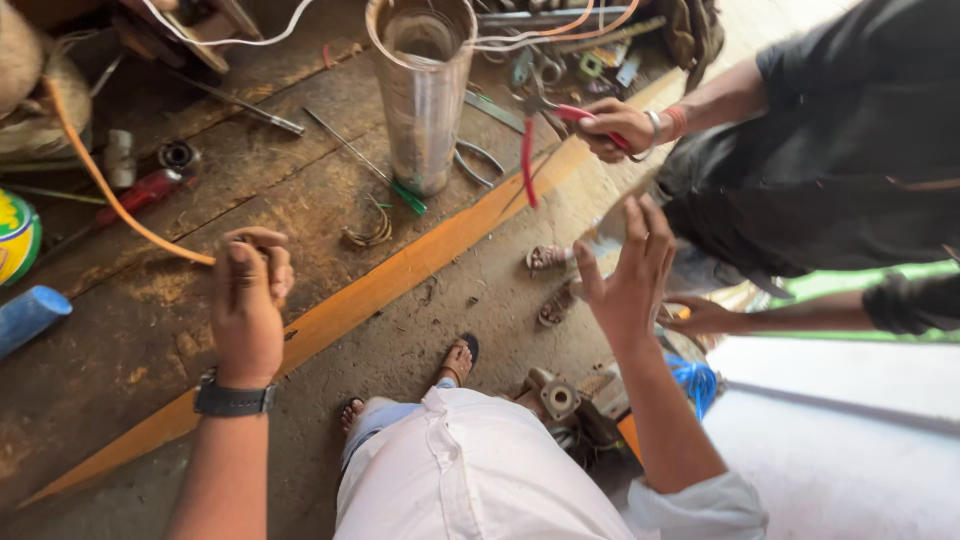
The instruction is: The person stands at a cluttered workbench handling pieces of electrical wire. They hold a wire segment, use a small blade and pliers to cut and strip insulation from the ends, run a file along a metal rod, and use red-handled pliers to trim and twist wire ends, placing processed wires on the bench.
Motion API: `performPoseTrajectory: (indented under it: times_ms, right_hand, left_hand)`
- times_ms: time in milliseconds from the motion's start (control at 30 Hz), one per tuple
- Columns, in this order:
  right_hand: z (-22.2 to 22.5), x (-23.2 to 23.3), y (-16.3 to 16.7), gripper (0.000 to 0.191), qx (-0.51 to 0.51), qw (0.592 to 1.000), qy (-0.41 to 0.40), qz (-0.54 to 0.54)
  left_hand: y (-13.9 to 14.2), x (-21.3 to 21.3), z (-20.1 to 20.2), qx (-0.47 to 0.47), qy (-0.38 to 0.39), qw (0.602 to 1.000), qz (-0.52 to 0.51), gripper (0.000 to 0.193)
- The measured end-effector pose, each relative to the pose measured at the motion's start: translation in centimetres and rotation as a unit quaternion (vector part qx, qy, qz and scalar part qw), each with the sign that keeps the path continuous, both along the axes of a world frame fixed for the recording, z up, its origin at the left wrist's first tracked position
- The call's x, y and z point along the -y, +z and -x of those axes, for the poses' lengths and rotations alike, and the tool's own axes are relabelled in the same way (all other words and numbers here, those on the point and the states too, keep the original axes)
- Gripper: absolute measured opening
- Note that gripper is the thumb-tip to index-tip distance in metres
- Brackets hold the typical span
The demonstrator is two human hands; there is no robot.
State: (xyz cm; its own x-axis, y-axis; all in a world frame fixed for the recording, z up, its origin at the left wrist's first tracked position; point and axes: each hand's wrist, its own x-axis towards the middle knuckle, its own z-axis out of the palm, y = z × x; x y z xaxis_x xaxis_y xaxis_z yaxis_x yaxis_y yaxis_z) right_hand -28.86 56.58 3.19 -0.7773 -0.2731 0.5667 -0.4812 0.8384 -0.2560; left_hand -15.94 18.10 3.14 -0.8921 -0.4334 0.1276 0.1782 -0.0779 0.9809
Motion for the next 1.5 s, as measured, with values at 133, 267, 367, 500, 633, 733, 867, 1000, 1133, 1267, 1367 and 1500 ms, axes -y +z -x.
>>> performPoseTrajectory:
  times_ms: [133,267,367,500,633,733,867,1000,1133,1267,1367,1500]
  right_hand:
    - [4.9,2.4,1.2,0.075,-0.009,0.998,0.039,-0.049]
    - [9.0,5.8,0.9,0.062,0.093,0.987,0.093,-0.098]
    - [9.8,7.7,-0.1,0.043,0.211,0.963,0.162,-0.036]
    - [10.3,11.3,-1.4,0.035,0.273,0.951,0.14,-0.039]
    - [11.4,14.7,-1.1,0.043,0.151,0.982,0.107,-0.018]
    - [12.8,16.1,-0.7,0.046,0.053,0.994,0.078,-0.053]
    - [15.1,16.2,-0.9,0.029,0.136,0.98,0.06,-0.136]
    - [16.7,15.4,-1.1,0.025,0.167,0.97,0.106,-0.144]
    - [17.5,14.4,-0.1,0.024,0.162,0.974,0.126,-0.093]
    - [17.1,12.5,1.3,0.038,0.187,0.977,0.099,0.019]
    - [14.4,9.0,1.6,0.037,0.237,0.964,0.061,0.108]
    - [8.4,5.7,0.3,0.021,0.255,0.928,0.169,0.21]
  left_hand:
    - [-1.1,-1.6,0.3,-0.013,0.032,0.998,0.05,0.04]
    - [-1.3,-2.4,-0.1,0.001,0.046,0.997,0.066,0.04]
    - [-1.0,-2.6,-0.1,-0.007,0.05,0.998,0.043,0.042]
    - [-0.7,-2.5,-0.1,-0.019,0.038,0.997,-0.056,0.045]
    - [-0.6,-2.8,0.2,-0.015,0.056,0.994,-0.089,0.037]
    - [-0.6,-3.1,0.1,0.009,0.065,0.997,-0.044,0.036]
    - [-0.7,-3.6,-0.2,0.008,0.062,0.998,-0.019,0.041]
    - [-0.9,-3.9,-0.4,-0.01,0.043,0.999,0.016,0.043]
    - [-0.8,-4.6,0.0,-0.005,0.081,0.993,0.081,0.032]
    - [-0.5,-4.8,1.0,-0.001,0.108,0.991,0.085,0.024]
    - [-0.1,-4.5,1.6,-0.06,0.091,0.99,0.093,0.026]
    - [0.3,-4.1,1.6,-0.113,0.015,0.993,-0.009,0.028]
